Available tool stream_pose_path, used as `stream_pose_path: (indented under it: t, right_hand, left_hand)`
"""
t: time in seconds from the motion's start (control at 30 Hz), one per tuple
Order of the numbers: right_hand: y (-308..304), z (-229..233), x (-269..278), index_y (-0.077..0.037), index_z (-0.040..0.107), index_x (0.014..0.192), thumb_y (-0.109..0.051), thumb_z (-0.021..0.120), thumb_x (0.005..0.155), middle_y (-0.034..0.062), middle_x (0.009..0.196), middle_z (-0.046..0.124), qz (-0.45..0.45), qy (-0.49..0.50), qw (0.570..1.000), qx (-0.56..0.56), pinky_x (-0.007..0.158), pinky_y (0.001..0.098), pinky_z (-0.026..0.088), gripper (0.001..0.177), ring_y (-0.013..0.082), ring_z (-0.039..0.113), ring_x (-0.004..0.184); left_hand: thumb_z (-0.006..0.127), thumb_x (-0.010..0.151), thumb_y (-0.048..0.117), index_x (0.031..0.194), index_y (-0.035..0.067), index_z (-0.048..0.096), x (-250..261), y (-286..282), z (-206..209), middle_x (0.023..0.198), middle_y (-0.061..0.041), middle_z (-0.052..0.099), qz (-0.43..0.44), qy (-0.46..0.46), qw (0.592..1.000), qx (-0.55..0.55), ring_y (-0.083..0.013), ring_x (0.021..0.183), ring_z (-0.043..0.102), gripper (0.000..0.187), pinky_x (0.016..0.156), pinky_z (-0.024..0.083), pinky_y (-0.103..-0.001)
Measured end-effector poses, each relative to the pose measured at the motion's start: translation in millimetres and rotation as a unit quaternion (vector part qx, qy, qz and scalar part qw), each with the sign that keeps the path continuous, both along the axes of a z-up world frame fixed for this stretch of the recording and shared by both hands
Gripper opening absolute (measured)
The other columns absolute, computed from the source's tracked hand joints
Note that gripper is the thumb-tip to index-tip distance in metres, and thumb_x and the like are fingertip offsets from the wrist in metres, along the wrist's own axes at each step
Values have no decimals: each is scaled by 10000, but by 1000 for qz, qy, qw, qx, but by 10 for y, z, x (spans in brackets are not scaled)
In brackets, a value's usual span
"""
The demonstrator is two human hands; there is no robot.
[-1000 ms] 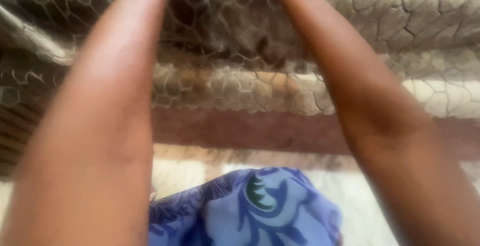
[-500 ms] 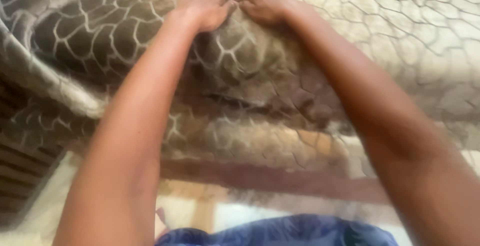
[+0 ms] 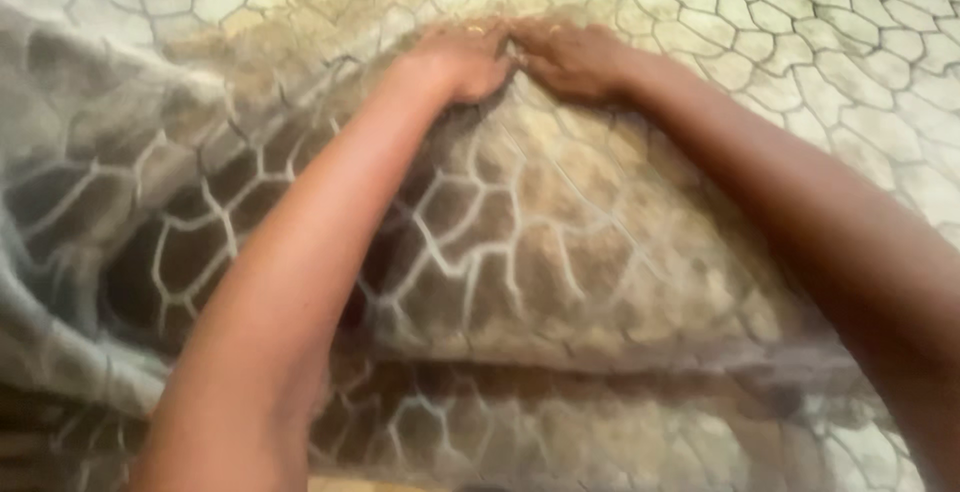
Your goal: The person arranges a patterned bed cover on a bed by smoothing it with their hands and tucking the edges into the space between the mattress and the headboard.
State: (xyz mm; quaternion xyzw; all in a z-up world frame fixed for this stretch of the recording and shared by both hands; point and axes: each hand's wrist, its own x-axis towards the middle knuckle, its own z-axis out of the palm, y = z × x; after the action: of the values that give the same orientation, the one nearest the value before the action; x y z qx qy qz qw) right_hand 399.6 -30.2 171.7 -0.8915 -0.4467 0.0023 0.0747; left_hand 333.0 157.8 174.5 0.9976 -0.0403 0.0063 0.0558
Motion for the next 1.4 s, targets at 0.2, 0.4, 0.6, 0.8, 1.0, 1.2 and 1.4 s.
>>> stream_pose_path:
  t: [0.2, 0.4, 0.6, 0.8, 1.0, 1.2, 1.4]
  right_hand:
    - [50, 28, -122, -123, 328, 1597, -472, 328, 1057, 117, 1648, 343, -20, -5, 997, 75, 1227, 557, 181, 643, 316, 288, 1529]
    - [158, 31, -79, -54, 397, 1563, -370, 363, 1081, 169, 1582, 451, -1, -22, 994, 106, 1218, 515, 252, 577, 341, 403, 1469]
    - [185, 119, -142, -41, 458, 1516, -337, 411, 1055, 174, 1553, 488, -7, -20, 993, 118, 1186, 503, 293, 550, 345, 442, 1437]
    - [58, 71, -73, -41, 465, 1507, -313, 427, 1059, 156, 1571, 467, 23, -37, 993, 109, 1204, 504, 266, 526, 322, 394, 1474]
    - [16, 3, -178, -106, 441, 1530, -302, 439, 1022, 92, 1606, 413, -32, -8, 996, 86, 1202, 548, 171, 545, 262, 353, 1486]
    - [27, -25, -246, -107, 420, 1533, -341, 470, 999, 98, 1609, 396, -35, -61, 995, 70, 1177, 542, 189, 585, 247, 320, 1492]
    - [51, 106, -319, -124, 369, 1537, -384, 465, 996, 81, 1593, 375, -54, -69, 996, 30, 1165, 550, 184, 608, 245, 280, 1489]
  left_hand:
    - [303, 1037, 493, 1599, 78, 225, 267, 177, -46, 1688, -95, 207, -57, -12, 998, -16, -259, 1559, 172, 704, 1251, 141, -449]
    - [267, 1031, 433, 1583, 57, 210, 248, 180, -69, 1681, -93, 170, -63, -22, 997, -50, -247, 1537, 148, 671, 1229, 104, -455]
    - [325, 1022, 410, 1576, 28, 305, 121, 187, -39, 1678, -102, 253, -63, -66, 994, -67, -234, 1556, 211, 673, 1247, 147, -452]
    - [348, 1014, 415, 1563, 23, 322, 109, 181, -61, 1670, -107, 261, -74, -87, 991, -70, -239, 1550, 209, 675, 1247, 122, -469]
    - [363, 1024, 412, 1564, 48, 313, 27, 126, 22, 1666, -104, 258, -62, -69, 993, -71, -262, 1545, 190, 654, 1241, 108, -476]
    - [401, 1018, 429, 1593, 61, 257, -46, 83, 174, 1690, -128, 204, -66, -38, 995, -70, -318, 1531, 131, 697, 1210, 70, -516]
    - [489, 1003, 377, 1568, 14, 256, -110, 54, 271, 1678, -152, 209, -69, -51, 989, -118, -341, 1555, 135, 711, 1210, 56, -549]
